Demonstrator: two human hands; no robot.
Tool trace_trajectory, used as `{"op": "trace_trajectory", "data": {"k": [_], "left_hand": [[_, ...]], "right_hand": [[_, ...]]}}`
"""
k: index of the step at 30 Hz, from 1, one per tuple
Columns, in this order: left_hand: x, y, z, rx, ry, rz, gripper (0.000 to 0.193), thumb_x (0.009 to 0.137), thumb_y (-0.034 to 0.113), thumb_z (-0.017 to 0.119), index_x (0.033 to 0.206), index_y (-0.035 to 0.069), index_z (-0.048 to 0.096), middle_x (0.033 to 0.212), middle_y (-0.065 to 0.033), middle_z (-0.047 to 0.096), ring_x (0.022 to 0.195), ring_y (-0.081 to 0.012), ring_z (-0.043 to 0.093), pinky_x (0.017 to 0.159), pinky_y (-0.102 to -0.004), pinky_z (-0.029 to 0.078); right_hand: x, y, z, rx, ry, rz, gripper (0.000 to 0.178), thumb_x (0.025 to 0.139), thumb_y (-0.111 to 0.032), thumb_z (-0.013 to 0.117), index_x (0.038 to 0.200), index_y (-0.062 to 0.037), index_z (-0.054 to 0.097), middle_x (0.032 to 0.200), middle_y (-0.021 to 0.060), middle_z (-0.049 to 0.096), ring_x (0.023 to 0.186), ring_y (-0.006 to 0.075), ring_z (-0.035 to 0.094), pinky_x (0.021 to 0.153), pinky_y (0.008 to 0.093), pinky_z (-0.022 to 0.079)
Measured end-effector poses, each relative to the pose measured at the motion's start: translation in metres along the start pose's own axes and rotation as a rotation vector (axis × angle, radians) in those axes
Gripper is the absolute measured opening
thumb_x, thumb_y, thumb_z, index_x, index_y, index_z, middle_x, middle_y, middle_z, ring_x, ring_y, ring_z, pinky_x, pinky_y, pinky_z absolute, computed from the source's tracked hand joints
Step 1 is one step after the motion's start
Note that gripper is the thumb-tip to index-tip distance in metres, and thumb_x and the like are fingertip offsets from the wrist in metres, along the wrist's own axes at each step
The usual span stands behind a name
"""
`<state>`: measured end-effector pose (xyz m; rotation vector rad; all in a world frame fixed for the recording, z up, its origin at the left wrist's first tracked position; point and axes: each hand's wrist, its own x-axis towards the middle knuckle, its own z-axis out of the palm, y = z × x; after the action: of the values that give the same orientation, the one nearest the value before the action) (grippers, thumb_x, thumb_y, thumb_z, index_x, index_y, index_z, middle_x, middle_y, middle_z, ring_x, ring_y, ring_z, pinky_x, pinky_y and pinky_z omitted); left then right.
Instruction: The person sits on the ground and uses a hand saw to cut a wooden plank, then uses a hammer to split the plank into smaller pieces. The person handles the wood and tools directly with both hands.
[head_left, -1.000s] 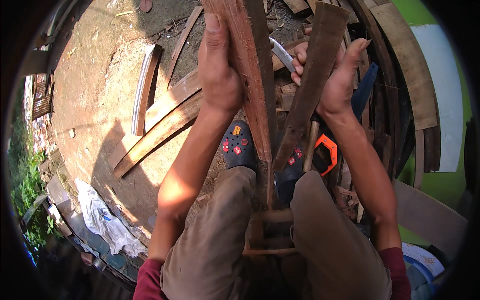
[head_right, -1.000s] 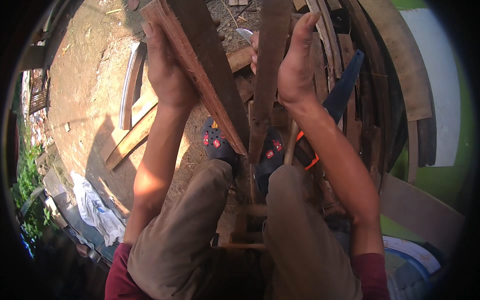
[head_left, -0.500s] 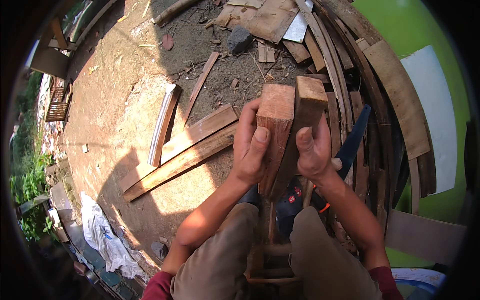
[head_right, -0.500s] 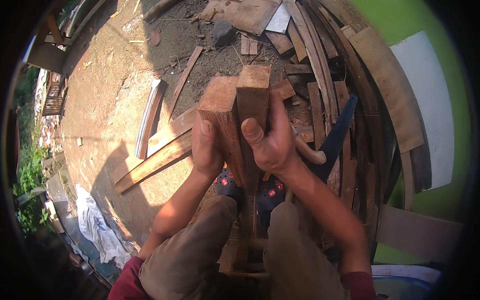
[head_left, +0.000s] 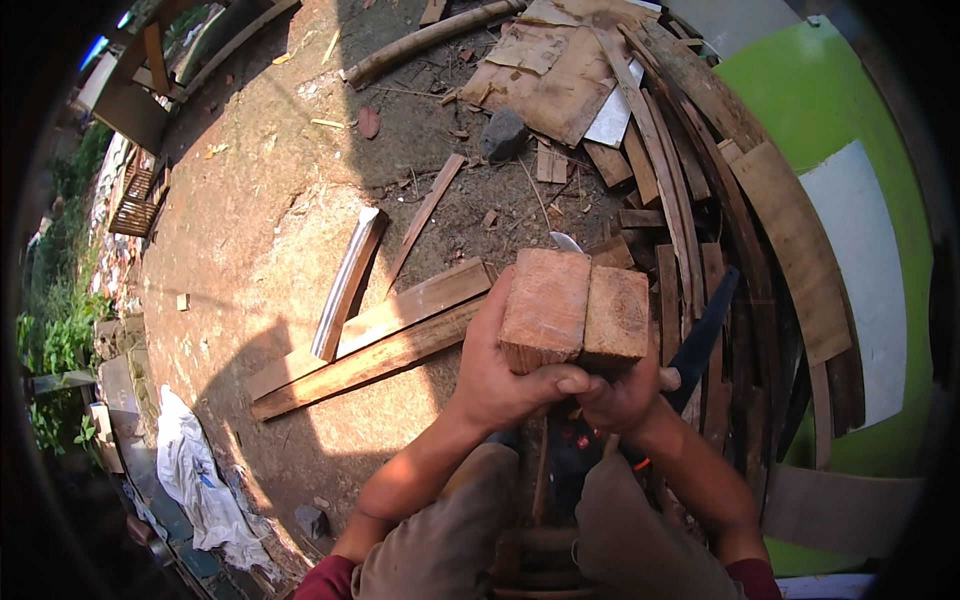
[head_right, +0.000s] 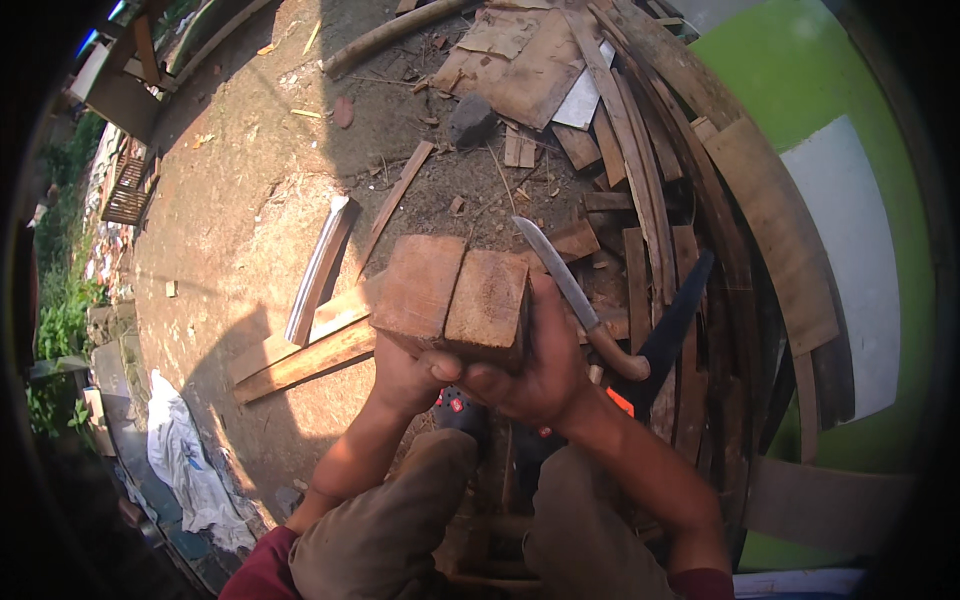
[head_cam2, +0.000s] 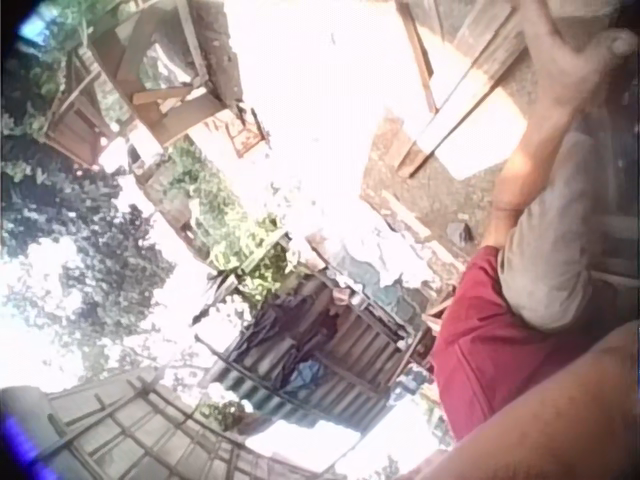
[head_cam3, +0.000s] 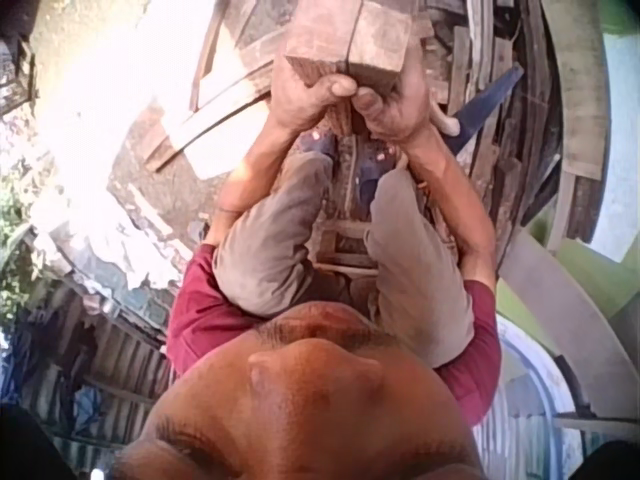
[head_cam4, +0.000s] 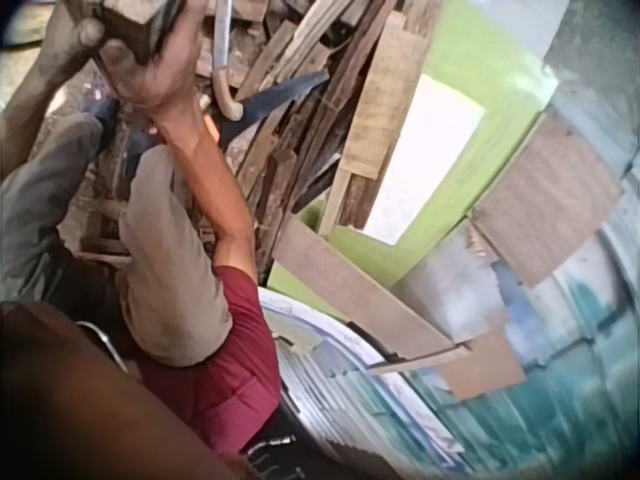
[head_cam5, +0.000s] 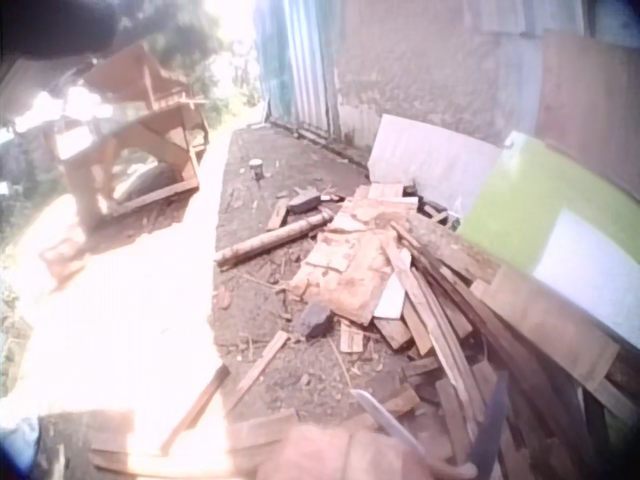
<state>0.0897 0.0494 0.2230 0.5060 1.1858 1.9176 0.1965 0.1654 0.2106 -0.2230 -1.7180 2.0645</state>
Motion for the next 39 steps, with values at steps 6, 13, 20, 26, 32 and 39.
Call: {"op": "trace_trajectory", "data": {"k": [6,13,20,26,32,39], "left_hand": [[-0.003,-0.007,-0.007,0.036,0.043,0.006,0.099,0.07,0.035,0.097,0.144,-0.004,0.044,0.13,-0.0106,0.061,0.122,-0.0178,0.059,0.104,-0.0346,0.047],[-0.004,-0.01,-0.015,-0.061,0.052,0.039,0.089,0.072,0.028,0.096,0.139,-0.005,0.049,0.128,-0.0104,0.064,0.117,-0.0176,0.062,0.102,-0.0346,0.049],[0.009,-0.011,-0.025,-0.043,0.154,0.121,0.074,0.078,0.029,0.088,0.133,-0.005,0.054,0.12,-0.0128,0.067,0.108,-0.0214,0.067,0.096,-0.0355,0.053],[0.015,-0.024,-0.097,-0.34,0.287,0.093,0.072,0.096,0.061,0.059,0.139,0.004,0.049,0.122,-0.0159,0.065,0.108,-0.0271,0.068,0.091,-0.0461,0.059],[0.006,-0.057,-0.21,-0.282,0.882,0.204,0.076,0.097,0.069,0.048,0.146,0.011,0.046,0.144,-0.0153,0.053,0.128,-0.0325,0.054,0.107,-0.0522,0.045],[-0.013,-0.104,-0.255,-0.274,0.996,0.265,0.073,0.101,0.065,0.043,0.15,0.012,0.044,0.15,-0.0158,0.049,0.136,-0.0349,0.049,0.114,-0.0551,0.041]], "right_hand": [[-0.005,0.004,0.003,-0.117,0.064,-0.039,0.087,0.09,-0.055,0.075,0.137,0.0084,0.038,0.125,0.019,0.061,0.114,0.025,0.064,0.097,0.0389,0.051],[0.006,-0.002,0.002,-0.267,-0.046,0.026,0.098,0.09,-0.059,0.071,0.144,0.0105,0.029,0.13,0.0247,0.057,0.123,0.0332,0.059,0.104,0.0436,0.046],[0.039,-0.005,0.008,-0.34,-0.161,0.012,0.118,0.087,-0.088,0.037,0.149,0.0113,0.019,0.139,0.0337,0.044,0.132,0.0443,0.049,0.11,0.0475,0.039],[0.052,0.01,-0.004,-0.338,-0.063,0.06,0.094,0.1,-0.074,0.023,0.151,0.0046,0.03,0.142,0.0272,0.045,0.136,0.0371,0.047,0.115,0.0448,0.035],[-0.054,0.054,-0.128,-0.183,0.068,0.455,0.09,0.102,-0.072,0.017,0.156,-0.002,0.033,0.154,0.0178,0.042,0.145,0.0319,0.041,0.119,0.0452,0.033],[-0.068,0.07,-0.053,0.109,0.116,0.284,0.119,0.078,-0.042,0.09,0.161,-0.0034,0.014,0.154,0.0216,0.04,0.143,0.0294,0.043,0.117,0.0426,0.036]]}}
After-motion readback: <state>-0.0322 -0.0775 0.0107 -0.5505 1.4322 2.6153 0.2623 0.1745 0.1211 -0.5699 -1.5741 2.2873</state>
